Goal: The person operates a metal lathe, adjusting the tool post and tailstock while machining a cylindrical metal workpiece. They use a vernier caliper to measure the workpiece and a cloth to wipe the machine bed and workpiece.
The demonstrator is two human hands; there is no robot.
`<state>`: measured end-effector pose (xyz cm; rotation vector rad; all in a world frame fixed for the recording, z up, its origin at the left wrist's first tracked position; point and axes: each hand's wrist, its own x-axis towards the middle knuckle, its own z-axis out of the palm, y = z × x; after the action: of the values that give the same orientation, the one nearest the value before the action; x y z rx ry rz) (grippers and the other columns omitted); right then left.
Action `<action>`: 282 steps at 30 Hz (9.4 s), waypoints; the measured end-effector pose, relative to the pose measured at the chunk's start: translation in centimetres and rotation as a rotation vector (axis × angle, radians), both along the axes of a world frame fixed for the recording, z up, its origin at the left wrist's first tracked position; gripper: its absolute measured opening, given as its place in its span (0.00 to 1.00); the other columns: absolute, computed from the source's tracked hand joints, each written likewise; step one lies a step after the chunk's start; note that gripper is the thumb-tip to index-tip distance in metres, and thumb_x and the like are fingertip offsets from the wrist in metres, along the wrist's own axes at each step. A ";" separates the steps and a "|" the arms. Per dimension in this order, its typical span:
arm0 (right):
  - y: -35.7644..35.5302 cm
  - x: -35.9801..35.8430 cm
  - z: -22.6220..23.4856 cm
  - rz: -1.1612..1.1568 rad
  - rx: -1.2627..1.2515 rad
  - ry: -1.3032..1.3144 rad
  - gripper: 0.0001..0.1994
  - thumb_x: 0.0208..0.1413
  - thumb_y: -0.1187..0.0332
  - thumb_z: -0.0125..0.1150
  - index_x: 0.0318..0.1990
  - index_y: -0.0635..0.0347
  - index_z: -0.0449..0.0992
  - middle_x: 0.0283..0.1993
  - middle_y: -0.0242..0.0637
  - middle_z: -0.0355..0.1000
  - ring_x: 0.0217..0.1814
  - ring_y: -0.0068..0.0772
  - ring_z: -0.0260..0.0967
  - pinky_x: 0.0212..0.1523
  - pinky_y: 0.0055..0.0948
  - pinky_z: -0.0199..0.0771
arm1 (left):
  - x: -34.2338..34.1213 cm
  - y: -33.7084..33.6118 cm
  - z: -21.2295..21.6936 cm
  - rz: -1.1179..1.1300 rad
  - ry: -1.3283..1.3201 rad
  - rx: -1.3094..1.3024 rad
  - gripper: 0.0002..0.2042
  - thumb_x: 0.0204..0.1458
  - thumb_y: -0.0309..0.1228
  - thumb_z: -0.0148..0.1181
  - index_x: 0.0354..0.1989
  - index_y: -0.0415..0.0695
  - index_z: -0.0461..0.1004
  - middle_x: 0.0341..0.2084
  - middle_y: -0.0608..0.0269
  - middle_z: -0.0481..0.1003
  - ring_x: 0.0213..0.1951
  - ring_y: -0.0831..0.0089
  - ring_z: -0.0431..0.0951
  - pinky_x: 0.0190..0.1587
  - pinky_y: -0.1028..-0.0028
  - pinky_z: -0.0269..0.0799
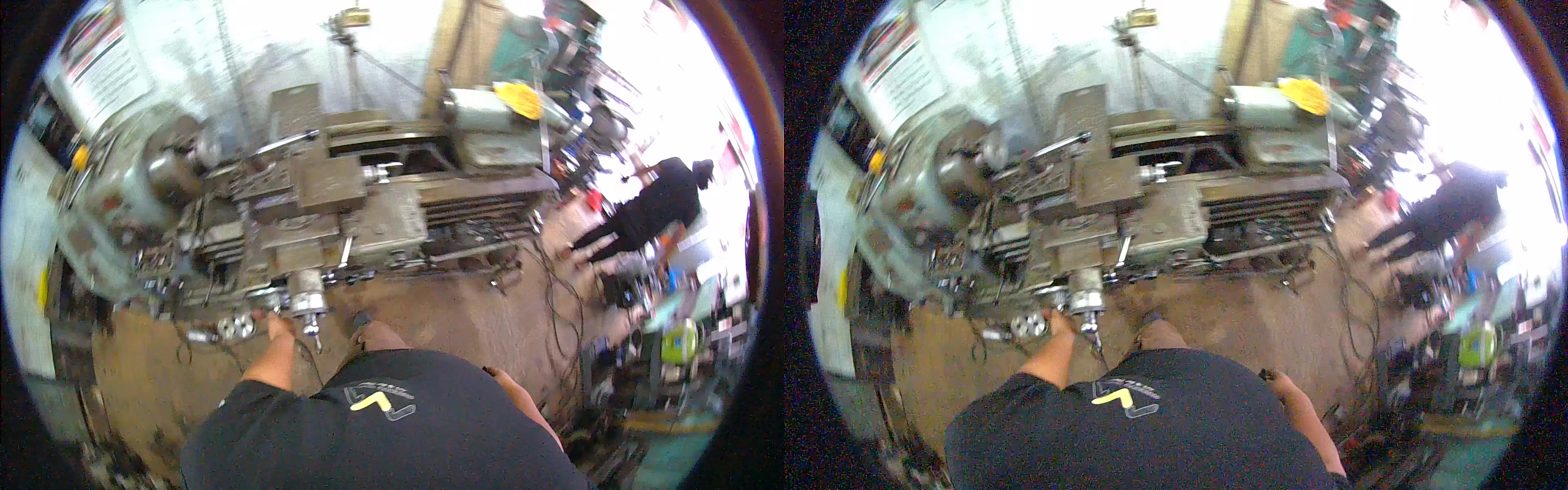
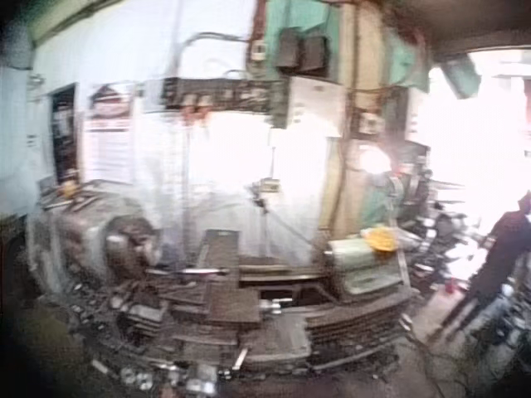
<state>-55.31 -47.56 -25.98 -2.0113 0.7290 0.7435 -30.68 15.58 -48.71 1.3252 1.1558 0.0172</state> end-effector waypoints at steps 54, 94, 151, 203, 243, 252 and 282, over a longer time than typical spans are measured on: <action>-3.9 74.2 16.3 0.243 -1.069 -1.377 0.14 0.56 0.61 0.51 0.44 0.54 0.79 0.43 0.44 0.74 0.47 0.52 0.70 0.49 0.49 0.69 | -6.3 -18.3 16.7 -0.853 0.520 0.438 0.20 0.46 0.46 0.66 0.39 0.41 0.80 0.40 0.42 0.79 0.45 0.48 0.80 0.48 0.57 0.75; -3.2 74.3 16.0 0.245 -1.133 -1.244 0.21 0.63 0.53 0.47 0.48 0.63 0.74 0.49 0.54 0.74 0.51 0.57 0.72 0.51 0.53 0.71 | -6.6 -13.8 24.5 -0.435 0.600 0.568 0.13 0.51 0.35 0.58 0.39 0.41 0.81 0.40 0.45 0.80 0.45 0.47 0.80 0.48 0.53 0.75; 37.5 33.7 -16.4 -0.391 0.659 0.162 0.16 0.67 0.54 0.53 0.46 0.56 0.77 0.35 0.36 0.75 0.24 0.33 0.67 0.18 0.35 0.63 | -77.8 16.3 27.9 0.213 -0.453 -0.184 0.22 0.63 0.55 0.49 0.44 0.49 0.75 0.38 0.65 0.80 0.40 0.67 0.81 0.43 0.62 0.76; 42.3 36.9 -31.0 -1.515 1.265 0.205 0.27 0.64 0.41 0.45 0.51 0.55 0.74 0.45 0.42 0.74 0.51 0.44 0.71 0.55 0.48 0.71 | -46.9 6.7 11.6 -0.672 0.249 -0.123 0.17 0.60 0.27 0.58 0.57 0.41 0.69 0.52 0.57 0.74 0.46 0.65 0.77 0.49 0.68 0.73; 21.0 31.8 -2.2 1.105 -0.110 -0.135 0.24 0.59 0.54 0.58 0.56 0.61 0.73 0.50 0.51 0.76 0.52 0.50 0.73 0.51 0.43 0.72 | -31.4 11.4 8.6 -0.766 0.220 0.116 0.20 0.57 0.35 0.56 0.56 0.39 0.72 0.31 0.53 0.79 0.30 0.66 0.79 0.34 0.68 0.75; 26.1 33.6 -1.7 1.161 -0.193 -0.031 0.21 0.58 0.62 0.60 0.57 0.63 0.72 0.46 0.47 0.78 0.40 0.39 0.77 0.42 0.39 0.76 | -19.3 21.7 19.6 -0.441 0.270 0.321 0.19 0.56 0.35 0.56 0.54 0.40 0.75 0.28 0.58 0.80 0.23 0.71 0.76 0.27 0.69 0.72; 30.5 7.9 -8.3 0.079 0.073 0.295 0.23 0.68 0.53 0.47 0.67 0.47 0.62 0.62 0.36 0.70 0.58 0.45 0.70 0.35 0.37 0.69 | 10.1 75.3 29.2 -0.347 0.238 1.257 0.28 0.61 0.50 0.52 0.55 0.35 0.70 0.51 0.36 0.72 0.55 0.43 0.71 0.58 0.54 0.67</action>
<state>-47.39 -17.02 -34.28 -1.8934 0.7811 1.1138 -20.55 90.89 -19.49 2.6819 1.0927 0.3953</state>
